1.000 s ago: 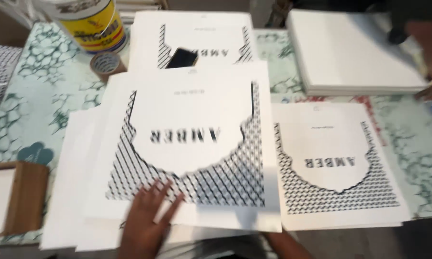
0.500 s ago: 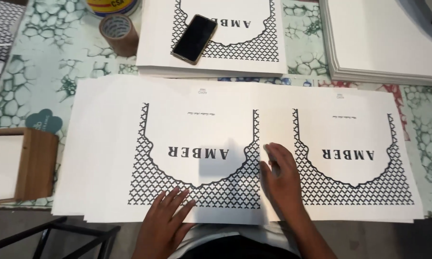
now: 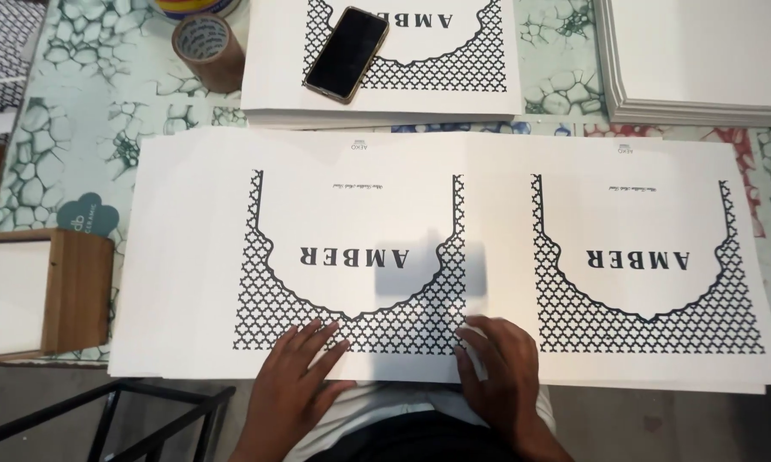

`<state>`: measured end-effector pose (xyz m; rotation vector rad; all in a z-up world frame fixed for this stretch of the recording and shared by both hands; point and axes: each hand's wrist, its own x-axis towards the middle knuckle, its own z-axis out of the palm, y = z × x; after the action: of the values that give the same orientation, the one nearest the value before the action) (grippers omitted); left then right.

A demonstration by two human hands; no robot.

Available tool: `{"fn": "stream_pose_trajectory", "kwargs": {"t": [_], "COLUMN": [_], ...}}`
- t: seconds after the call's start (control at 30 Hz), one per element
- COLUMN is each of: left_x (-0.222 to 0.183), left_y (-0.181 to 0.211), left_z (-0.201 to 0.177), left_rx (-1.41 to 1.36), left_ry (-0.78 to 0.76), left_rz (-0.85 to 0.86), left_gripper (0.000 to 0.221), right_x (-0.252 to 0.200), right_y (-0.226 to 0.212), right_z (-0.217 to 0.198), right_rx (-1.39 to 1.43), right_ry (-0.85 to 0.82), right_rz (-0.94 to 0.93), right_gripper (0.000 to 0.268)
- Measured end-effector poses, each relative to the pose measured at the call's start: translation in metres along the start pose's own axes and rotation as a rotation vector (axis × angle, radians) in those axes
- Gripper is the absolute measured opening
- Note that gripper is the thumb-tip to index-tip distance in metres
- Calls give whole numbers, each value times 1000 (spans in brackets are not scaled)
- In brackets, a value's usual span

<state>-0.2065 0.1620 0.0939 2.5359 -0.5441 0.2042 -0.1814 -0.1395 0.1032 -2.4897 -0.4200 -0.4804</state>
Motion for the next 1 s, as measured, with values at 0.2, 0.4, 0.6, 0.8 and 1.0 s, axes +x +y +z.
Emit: {"fn": "stream_pose_trajectory", "kwargs": {"t": [0.2, 0.4, 0.6, 0.8, 1.0], "left_x": [34, 150, 269, 273, 287], "left_y": [14, 41, 25, 22, 16], "left_z": [6, 60, 108, 107, 118], "left_rx": [-30, -100, 17, -137, -98], "left_ry": [-9, 63, 178, 252, 309], "left_rz": [-175, 199, 348, 221, 157], "left_gripper": [39, 56, 53, 36, 52], "right_x": [-4, 11, 19, 16, 2], "right_y": [3, -8, -4, -11, 43], "right_z": [6, 1, 21, 28, 63], "right_rx": [14, -16, -120, -96, -114], "right_ry": [40, -15, -118, -36, 66], "right_rz": [23, 17, 177, 204, 74], "right_gripper": [28, 29, 20, 25, 26]}}
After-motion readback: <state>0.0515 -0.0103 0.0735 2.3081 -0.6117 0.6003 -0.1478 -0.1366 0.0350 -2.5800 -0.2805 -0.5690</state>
